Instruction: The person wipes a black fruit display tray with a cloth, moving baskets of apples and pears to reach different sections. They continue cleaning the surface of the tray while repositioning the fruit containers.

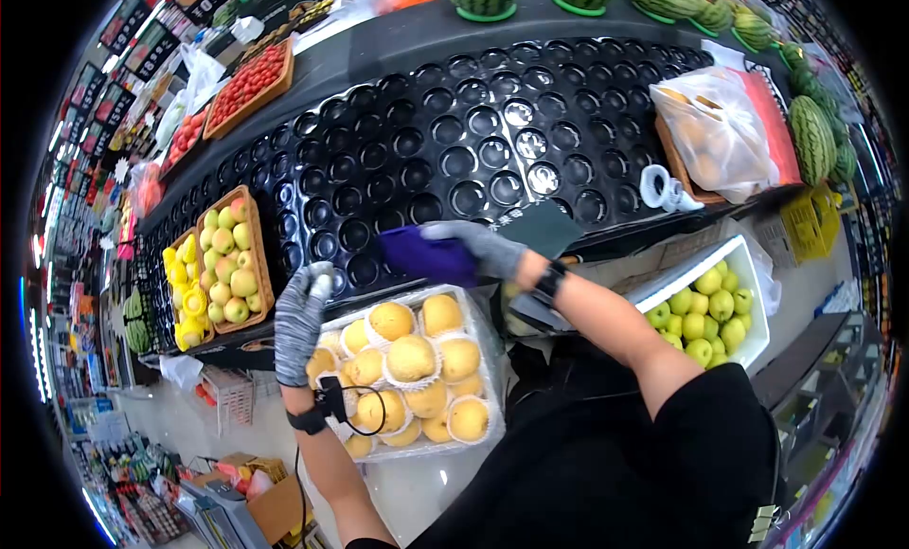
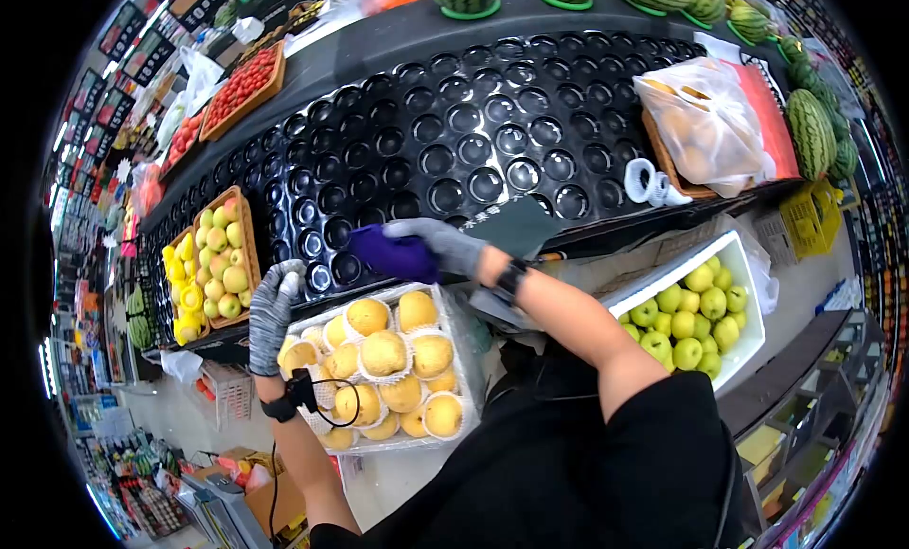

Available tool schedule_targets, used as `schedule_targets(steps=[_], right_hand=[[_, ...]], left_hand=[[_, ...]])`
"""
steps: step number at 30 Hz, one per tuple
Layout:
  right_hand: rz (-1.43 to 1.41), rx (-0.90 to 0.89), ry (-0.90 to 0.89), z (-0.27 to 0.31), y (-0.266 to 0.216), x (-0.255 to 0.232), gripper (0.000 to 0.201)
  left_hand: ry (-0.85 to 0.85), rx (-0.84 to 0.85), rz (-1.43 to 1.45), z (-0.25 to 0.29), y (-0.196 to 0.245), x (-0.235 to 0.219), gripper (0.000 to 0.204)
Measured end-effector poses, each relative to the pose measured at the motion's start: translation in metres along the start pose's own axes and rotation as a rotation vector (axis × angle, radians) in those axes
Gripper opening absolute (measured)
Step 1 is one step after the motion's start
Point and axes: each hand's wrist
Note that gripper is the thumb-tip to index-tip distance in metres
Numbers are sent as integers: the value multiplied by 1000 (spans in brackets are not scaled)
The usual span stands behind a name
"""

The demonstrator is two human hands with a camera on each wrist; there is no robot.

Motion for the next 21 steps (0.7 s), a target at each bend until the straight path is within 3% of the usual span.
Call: schedule_targets(steps=[1,4,5,6,7,9,11,13,14,15,17,19,21], right_hand=[[-84,12,104,45,-9,6,47],[-27,-286,245,151,0,-38,52],[-87,-367,315,183,1,-35,53],[-108,-413,362,214,5,-48,55],[-117,-496,358,239,11,-60,56],[-155,-544,428,284,24,-91,57],[-183,-603,431,313,29,-89,58],[-221,-703,501,335,36,-91,58],[-261,-742,478,345,41,-96,58],[-301,-785,448,352,43,-99,58],[-333,-806,406,368,42,-89,61],[-409,-807,328,381,39,-87,63],[-448,-792,366,399,47,-119,62]], left_hand=[[-38,55,-97,3,18,21,21],[-136,149,-182,7,59,118,22],[-216,271,-257,-2,41,151,26],[-172,357,-495,-10,28,190,39],[-252,396,-649,-22,6,226,60],[-404,280,-942,-36,-7,286,82],[-339,268,-1131,-49,-26,332,78],[-309,197,-1107,-73,-54,357,66],[-129,347,-1078,-85,-89,366,47],[-159,307,-996,-88,-89,361,32],[-172,315,-949,-82,-79,347,29],[-52,454,-892,-70,-74,340,27],[-113,469,-901,-49,-64,337,29]])
Point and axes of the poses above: each hand's wrist, its own z-axis away from the middle knuckle, its own x-axis out of the palm, y = z × x, and after that the axes turned 7 degrees about -y, right-handed
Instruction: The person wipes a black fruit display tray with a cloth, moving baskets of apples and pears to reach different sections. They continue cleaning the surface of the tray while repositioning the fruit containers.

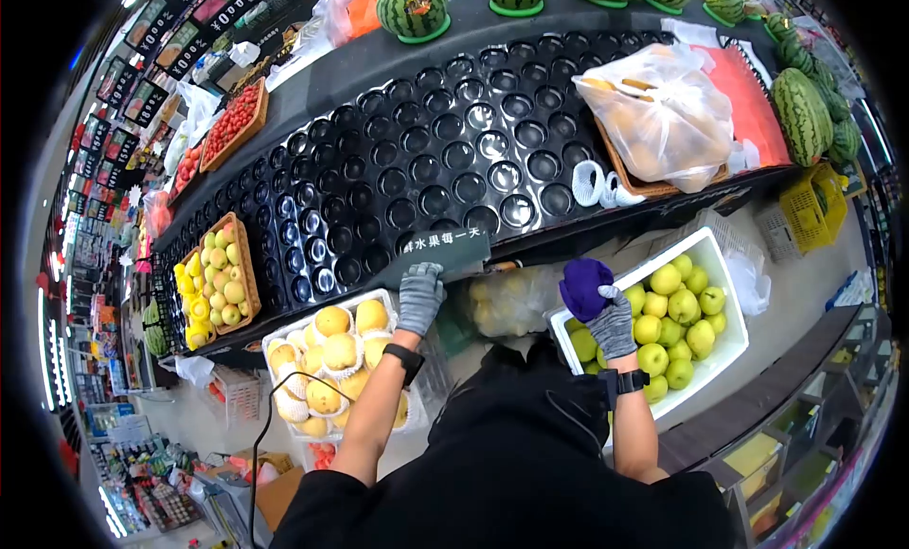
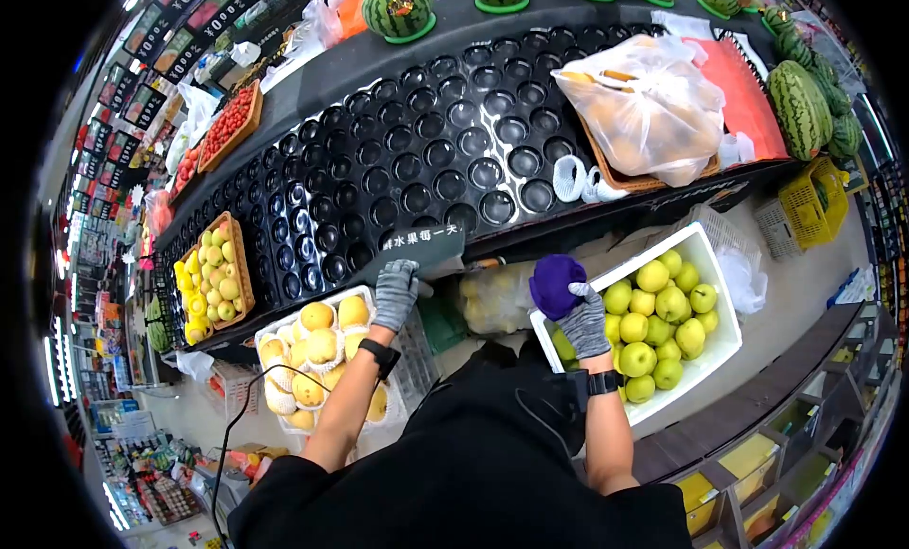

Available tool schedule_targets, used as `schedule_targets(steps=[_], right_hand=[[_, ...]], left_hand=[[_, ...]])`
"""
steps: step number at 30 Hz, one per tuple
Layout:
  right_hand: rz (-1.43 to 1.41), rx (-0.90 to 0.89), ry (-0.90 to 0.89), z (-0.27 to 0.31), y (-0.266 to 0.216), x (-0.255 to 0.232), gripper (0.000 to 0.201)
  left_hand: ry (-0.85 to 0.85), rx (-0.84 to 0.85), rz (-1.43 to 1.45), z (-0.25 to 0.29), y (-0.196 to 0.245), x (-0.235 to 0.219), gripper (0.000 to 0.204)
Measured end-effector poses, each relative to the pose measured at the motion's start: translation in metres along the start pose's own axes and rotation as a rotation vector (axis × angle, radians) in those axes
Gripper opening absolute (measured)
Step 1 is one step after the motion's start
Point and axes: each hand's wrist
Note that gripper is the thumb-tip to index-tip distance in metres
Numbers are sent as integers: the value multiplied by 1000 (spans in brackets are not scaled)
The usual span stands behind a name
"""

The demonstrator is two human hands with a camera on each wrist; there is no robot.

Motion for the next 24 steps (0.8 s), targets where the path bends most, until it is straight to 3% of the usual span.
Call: schedule_targets(steps=[2,4,6,8,9,13,14,17,20,22,24], right_hand=[[-23,5,74,9,-9,-19,61],[-52,28,146,13,-21,-49,61],[-21,33,149,12,-26,-65,60],[-42,66,153,11,-35,-59,59],[-37,64,125,9,-36,-54,57],[23,69,237,7,-31,-45,56],[-4,75,188,5,-29,-38,57],[-21,71,58,2,-14,-11,60],[102,47,116,2,9,27,59],[377,-83,103,-3,23,46,46],[939,-167,205,-4,29,70,38]], left_hand=[[-168,17,13,31,22,-11,31],[-608,12,-32,57,47,-4,34],[-1083,81,-58,102,37,45,39],[-1212,3,-52,111,69,40,44],[-985,36,15,120,71,52,46],[-746,-252,721,61,136,16,44],[-649,-320,922,47,152,1,46],[-355,-177,1223,12,188,-34,52],[-431,-135,1667,-17,208,-69,66],[-349,-235,1767,-22,202,-57,61],[-334,-285,1808,-22,188,-55,55]])
Point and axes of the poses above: each hand's wrist, its own z-axis away from the middle knuckle, its own x-axis out of the palm, y = z × x, and after that the axes turned 7 degrees about -y, right-handed
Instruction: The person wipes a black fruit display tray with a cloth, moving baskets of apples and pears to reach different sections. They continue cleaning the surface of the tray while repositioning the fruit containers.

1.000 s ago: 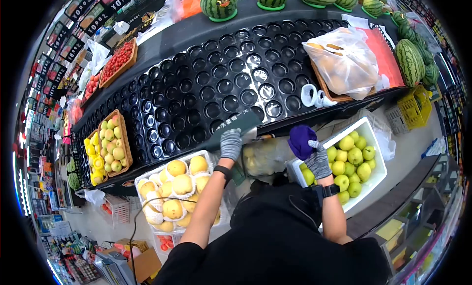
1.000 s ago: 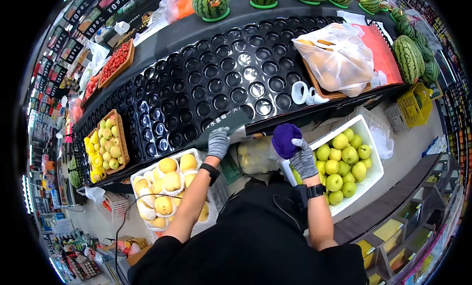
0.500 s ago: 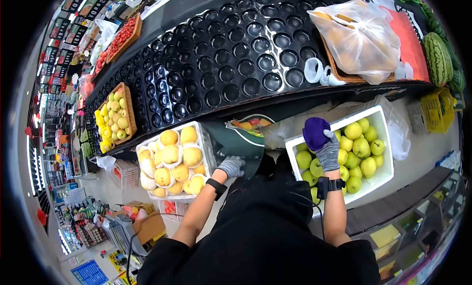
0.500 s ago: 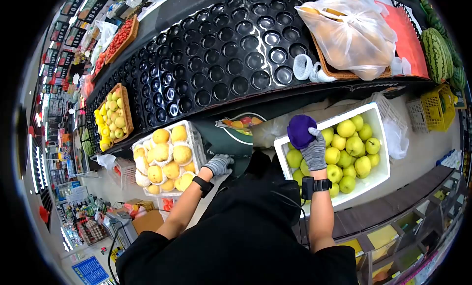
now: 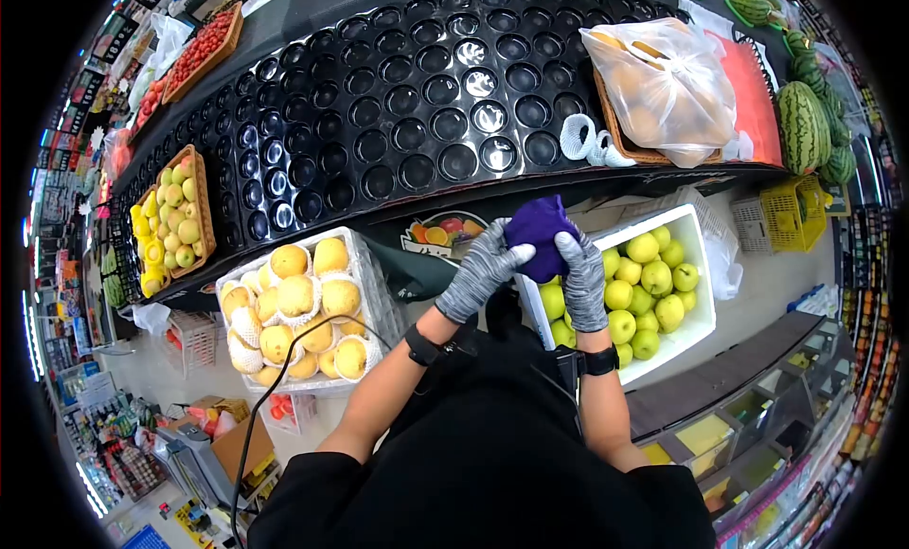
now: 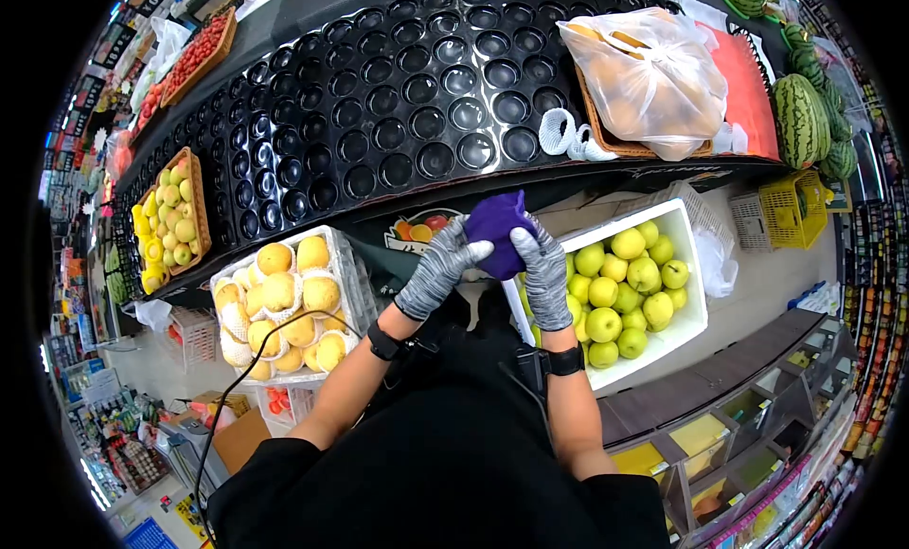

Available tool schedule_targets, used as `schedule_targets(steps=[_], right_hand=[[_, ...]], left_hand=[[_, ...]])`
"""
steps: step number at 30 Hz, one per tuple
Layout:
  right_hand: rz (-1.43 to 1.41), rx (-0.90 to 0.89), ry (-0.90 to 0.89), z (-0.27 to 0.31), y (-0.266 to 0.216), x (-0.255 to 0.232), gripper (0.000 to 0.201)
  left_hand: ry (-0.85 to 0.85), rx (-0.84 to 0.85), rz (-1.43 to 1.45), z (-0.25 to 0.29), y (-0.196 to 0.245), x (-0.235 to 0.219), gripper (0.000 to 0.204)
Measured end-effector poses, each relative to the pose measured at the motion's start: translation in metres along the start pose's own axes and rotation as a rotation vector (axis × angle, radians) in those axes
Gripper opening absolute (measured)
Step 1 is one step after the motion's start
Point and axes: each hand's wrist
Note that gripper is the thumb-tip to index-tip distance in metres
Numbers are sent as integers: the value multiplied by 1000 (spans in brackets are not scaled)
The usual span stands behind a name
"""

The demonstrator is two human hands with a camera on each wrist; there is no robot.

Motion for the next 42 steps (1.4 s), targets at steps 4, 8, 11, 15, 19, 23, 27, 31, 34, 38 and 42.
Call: schedule_targets(steps=[4,8,11,15,19,23,27,31,34,38,42], right_hand=[[579,-368,168,-16,8,2,48],[901,-670,-166,-8,-35,34,73],[883,-529,-486,-18,-20,56,91],[595,-262,-547,-30,16,54,89],[425,-14,-549,-36,37,52,85],[487,40,-279,-65,90,32,73],[589,167,-131,-111,109,24,67],[792,60,-325,-144,77,92,61],[971,-124,-463,-188,91,140,69],[1194,-466,-771,-240,147,202,69],[1716,-452,-951,-267,188,242,42]], left_hand=[[107,210,-98,8,-11,-27,56],[104,260,-321,19,4,-50,68],[-44,283,-275,24,25,-50,75],[20,340,-310,33,28,-63,76],[59,134,178,27,-5,-90,60],[283,148,-294,9,-21,-159,31],[1048,80,-1355,-6,-1,-225,25],[1136,-413,-1629,-12,-29,-291,47],[1092,-376,-1622,-15,-30,-303,46],[1003,-445,-1523,-13,-15,-298,40],[1020,-373,-1503,-12,-12,-299,40]])
Point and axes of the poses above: each hand's wrist, its own z-axis away from the middle knuckle, its own x-axis out of the palm, y = z × x, and after that the axes turned 7 degrees about -y, right-handed
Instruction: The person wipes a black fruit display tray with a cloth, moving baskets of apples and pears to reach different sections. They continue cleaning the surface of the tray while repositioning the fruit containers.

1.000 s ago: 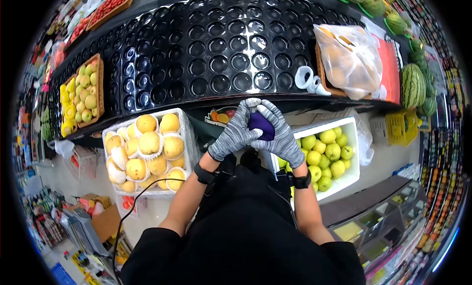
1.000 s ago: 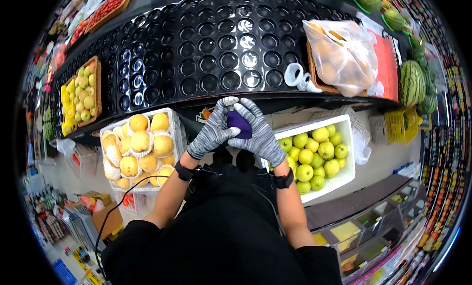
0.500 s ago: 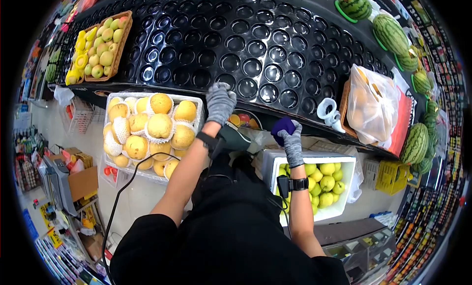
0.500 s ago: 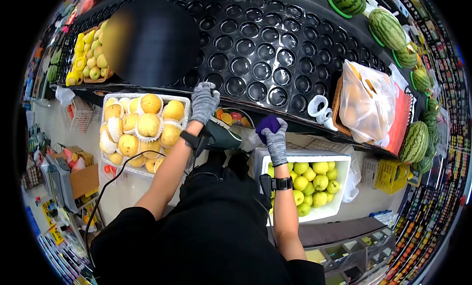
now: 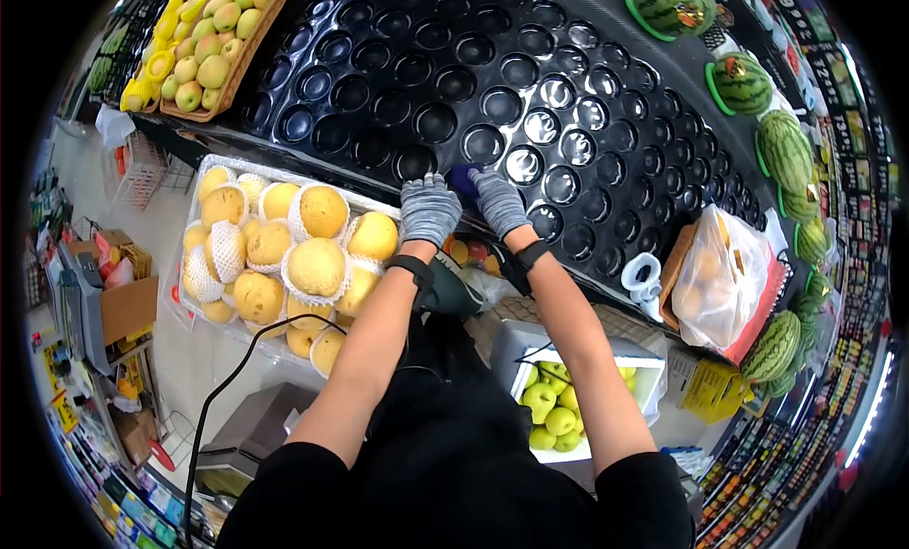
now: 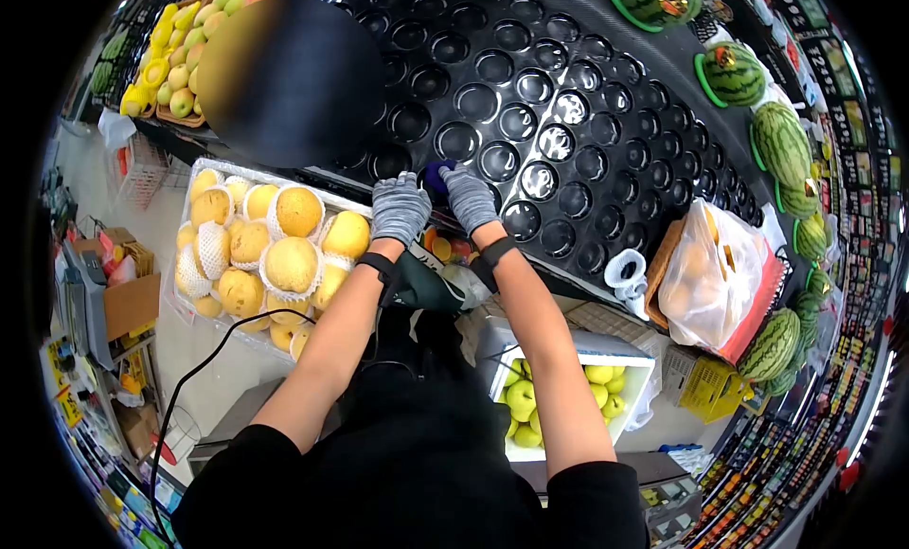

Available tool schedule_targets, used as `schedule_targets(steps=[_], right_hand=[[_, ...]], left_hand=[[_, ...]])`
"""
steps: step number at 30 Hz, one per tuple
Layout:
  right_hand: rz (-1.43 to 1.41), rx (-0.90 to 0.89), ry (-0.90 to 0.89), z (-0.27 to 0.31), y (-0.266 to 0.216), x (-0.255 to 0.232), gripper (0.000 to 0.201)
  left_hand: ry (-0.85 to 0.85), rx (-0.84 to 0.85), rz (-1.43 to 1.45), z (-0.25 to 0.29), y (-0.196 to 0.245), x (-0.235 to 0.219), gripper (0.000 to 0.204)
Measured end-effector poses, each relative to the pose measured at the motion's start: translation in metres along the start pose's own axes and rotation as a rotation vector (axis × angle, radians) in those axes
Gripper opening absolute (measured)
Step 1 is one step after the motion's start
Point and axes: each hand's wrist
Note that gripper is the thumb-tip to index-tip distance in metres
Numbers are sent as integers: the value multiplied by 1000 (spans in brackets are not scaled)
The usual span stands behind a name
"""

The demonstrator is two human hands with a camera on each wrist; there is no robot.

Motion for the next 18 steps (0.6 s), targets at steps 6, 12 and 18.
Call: schedule_targets(steps=[6,12,18], right_hand=[[173,11,-122,-27,-8,11,32],[266,119,-347,-44,-12,1,21],[-834,226,-620,-53,23,24,35]], left_hand=[[79,-14,43,-4,-1,11,37],[29,104,-118,-1,-4,-1,38],[-75,28,-27,-8,-3,0,46]])
Point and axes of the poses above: each hand's wrist, its own z-axis away from the middle knuckle, its own x-axis out of the palm, y = z × x, and after that the axes turned 7 degrees about -y, right-handed
